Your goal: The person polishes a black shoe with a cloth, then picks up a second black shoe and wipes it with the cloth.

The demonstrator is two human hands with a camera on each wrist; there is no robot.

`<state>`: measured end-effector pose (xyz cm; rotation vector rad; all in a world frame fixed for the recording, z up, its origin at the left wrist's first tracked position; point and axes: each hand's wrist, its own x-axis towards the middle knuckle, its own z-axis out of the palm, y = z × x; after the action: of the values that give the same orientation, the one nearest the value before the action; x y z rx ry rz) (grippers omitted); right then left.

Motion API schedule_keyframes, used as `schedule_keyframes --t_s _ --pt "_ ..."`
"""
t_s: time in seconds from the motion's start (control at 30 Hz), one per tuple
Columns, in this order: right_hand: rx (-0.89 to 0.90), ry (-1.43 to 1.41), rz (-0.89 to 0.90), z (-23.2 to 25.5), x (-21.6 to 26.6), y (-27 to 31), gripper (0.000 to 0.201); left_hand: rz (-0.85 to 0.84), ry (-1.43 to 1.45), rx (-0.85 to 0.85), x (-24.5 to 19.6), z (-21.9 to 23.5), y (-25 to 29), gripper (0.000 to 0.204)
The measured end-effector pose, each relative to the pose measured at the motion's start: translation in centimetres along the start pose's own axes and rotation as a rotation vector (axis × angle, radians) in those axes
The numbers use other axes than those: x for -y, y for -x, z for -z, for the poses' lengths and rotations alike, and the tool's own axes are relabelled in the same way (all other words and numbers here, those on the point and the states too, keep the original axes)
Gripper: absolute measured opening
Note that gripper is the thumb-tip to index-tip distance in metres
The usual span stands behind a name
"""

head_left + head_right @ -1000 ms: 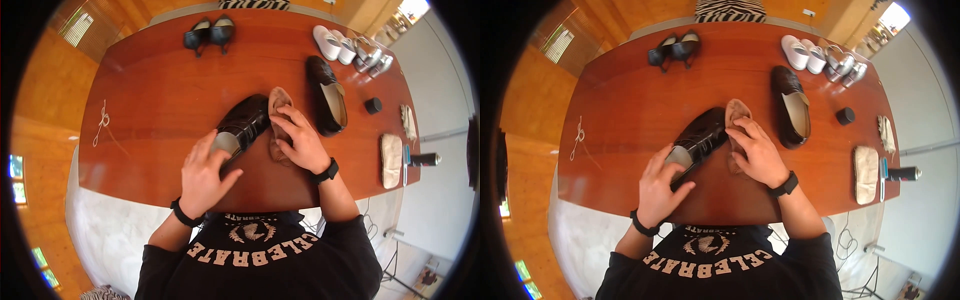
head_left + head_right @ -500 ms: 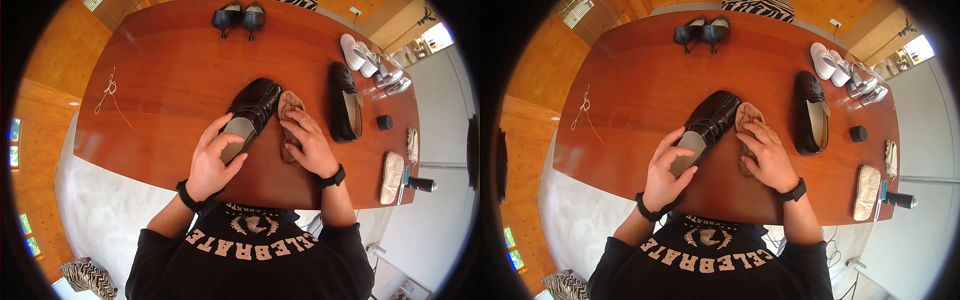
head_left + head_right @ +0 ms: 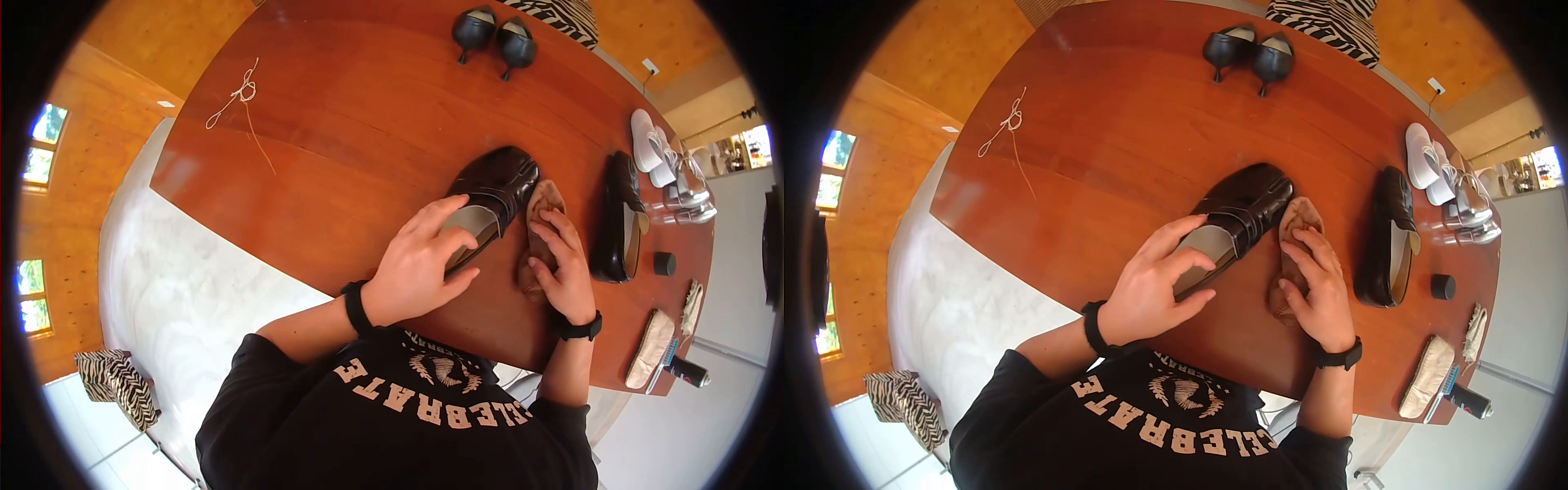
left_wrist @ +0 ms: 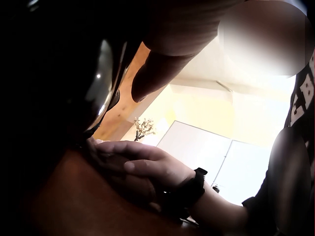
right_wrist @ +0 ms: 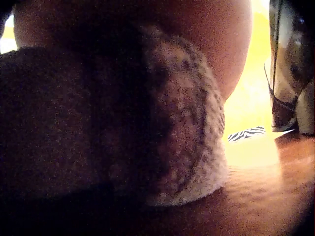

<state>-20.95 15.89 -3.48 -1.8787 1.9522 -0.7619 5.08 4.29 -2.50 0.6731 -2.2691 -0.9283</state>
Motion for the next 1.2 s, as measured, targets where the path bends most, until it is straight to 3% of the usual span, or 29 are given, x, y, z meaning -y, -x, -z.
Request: schedule_keyframes --t_s 0.5,1.2 --pt "-0.018 -0.079 0.011 0.5 -0.5 -0.8 0.051 -0.054 -0.042 0.17 0.2 0.3 -1.9 0.038" --pt "-0.063 -0.067 0.056 0.3 -0.7 -0.8 0.042 -0.031 0.09 0.048 0.2 -1.6 -3.1 0.026"
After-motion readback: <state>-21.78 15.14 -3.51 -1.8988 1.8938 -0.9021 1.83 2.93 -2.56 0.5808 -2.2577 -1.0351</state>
